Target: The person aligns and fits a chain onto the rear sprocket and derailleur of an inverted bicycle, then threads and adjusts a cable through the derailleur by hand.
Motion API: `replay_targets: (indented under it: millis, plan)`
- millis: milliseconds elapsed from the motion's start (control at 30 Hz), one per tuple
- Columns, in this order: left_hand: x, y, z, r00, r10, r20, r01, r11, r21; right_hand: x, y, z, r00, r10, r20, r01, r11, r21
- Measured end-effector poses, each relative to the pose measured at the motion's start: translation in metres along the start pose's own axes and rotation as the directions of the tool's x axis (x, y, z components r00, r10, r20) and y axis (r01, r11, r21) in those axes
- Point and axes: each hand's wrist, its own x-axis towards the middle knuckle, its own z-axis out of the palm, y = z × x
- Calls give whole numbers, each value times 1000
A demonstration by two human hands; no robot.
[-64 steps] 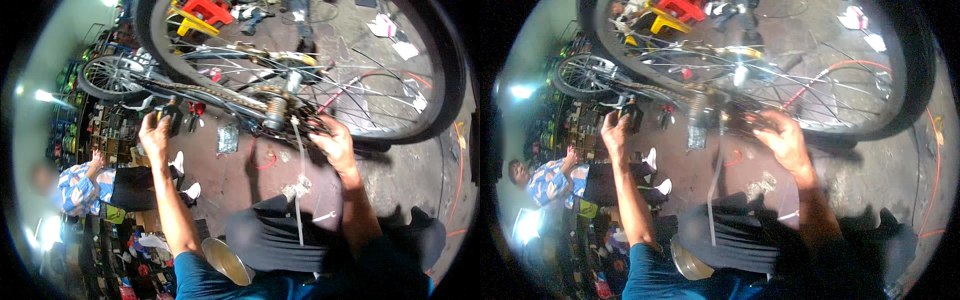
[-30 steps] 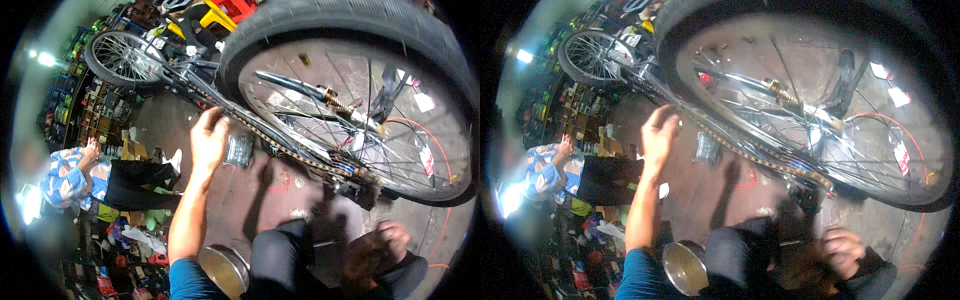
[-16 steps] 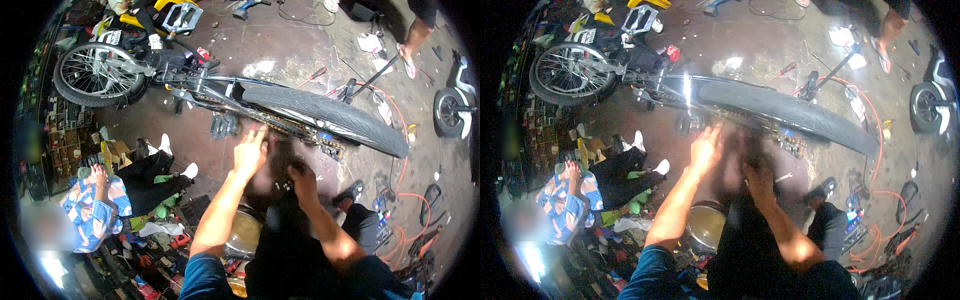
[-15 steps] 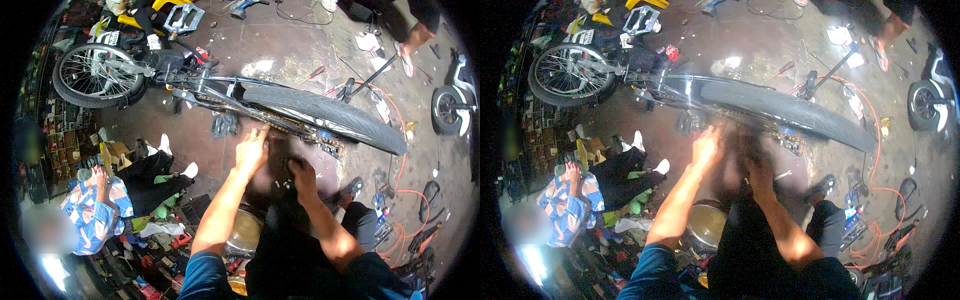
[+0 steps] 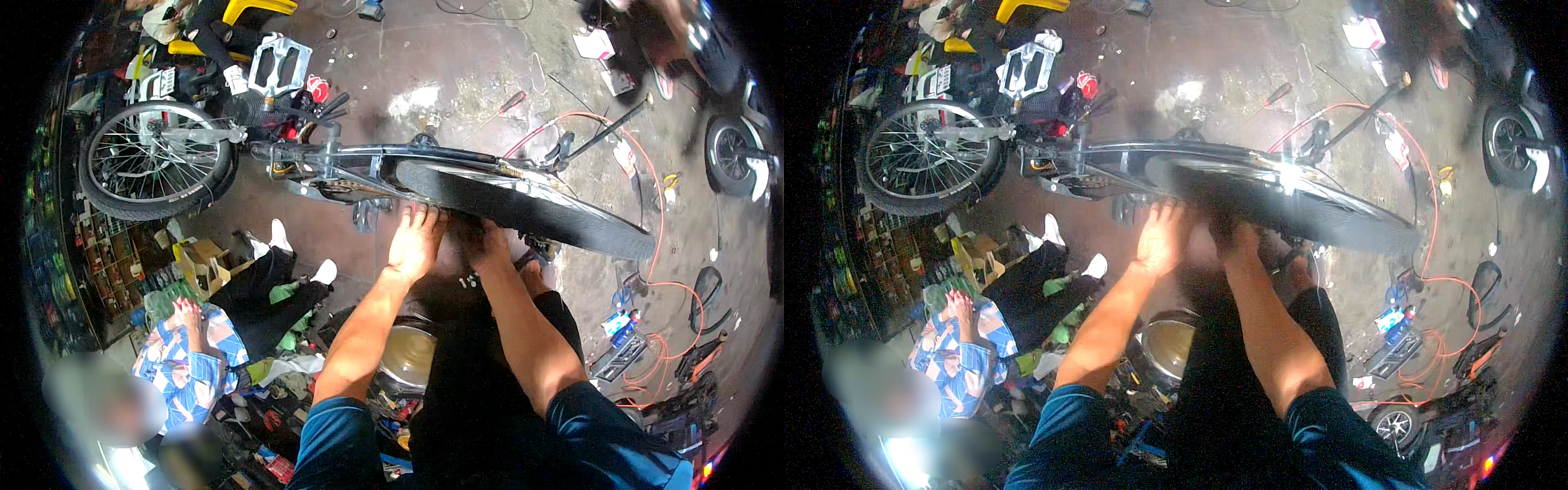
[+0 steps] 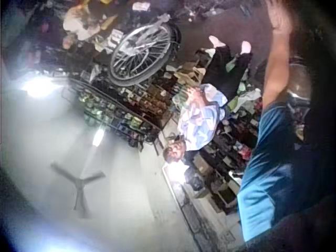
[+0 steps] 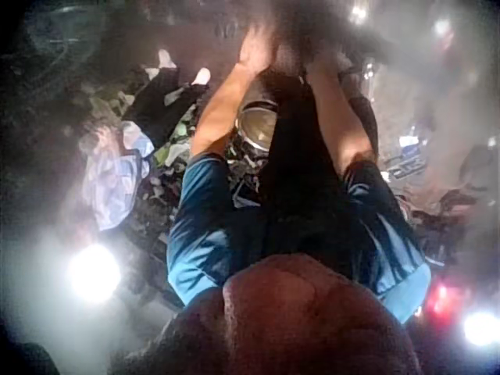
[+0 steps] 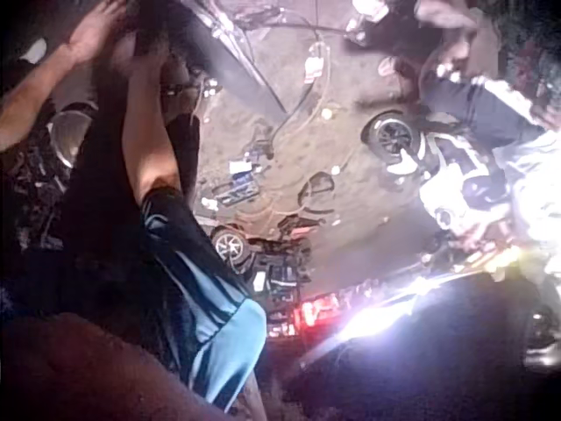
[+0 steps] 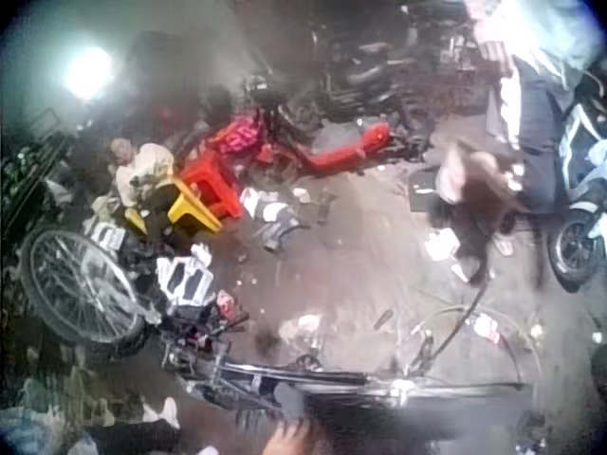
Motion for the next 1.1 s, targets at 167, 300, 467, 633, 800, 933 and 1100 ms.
replay_targets:
  millis: [167, 300, 467, 633, 800, 933, 1100]
  plan:
    - [10, 7, -2, 996, 29, 90, -26, 999, -29, 13, 8, -30, 988, -155, -8, 151, 975, -161]
    - [1, -14, 3, 983, 6, 181, -2, 1000, -23, -31, 16, -4, 873, -345, 346, 488, 625, -610]
    - [11, -32, -39, 996, 32, -86, -38, 997, -70, -83, -8, 35, 919, -390, 61, 332, 679, -655]
    - [9, -58, -33, 994, 95, -58, -97, 994, -42, -80, -7, 22, 893, -439, -101, 242, 657, -714]
    - [13, -72, -47, 980, 178, -93, -192, 965, -179, -74, 20, 46, 828, -551, 104, 502, 645, -576]
    - [8, -69, -98, 951, 294, 99, -255, 922, -290, -79, 38, 64, 640, -352, 682, 421, -582, -696]
    - [-2, -71, -102, 960, 276, -49, -272, 872, -407, -107, 33, 86, 776, -413, 478, 375, -308, -875]
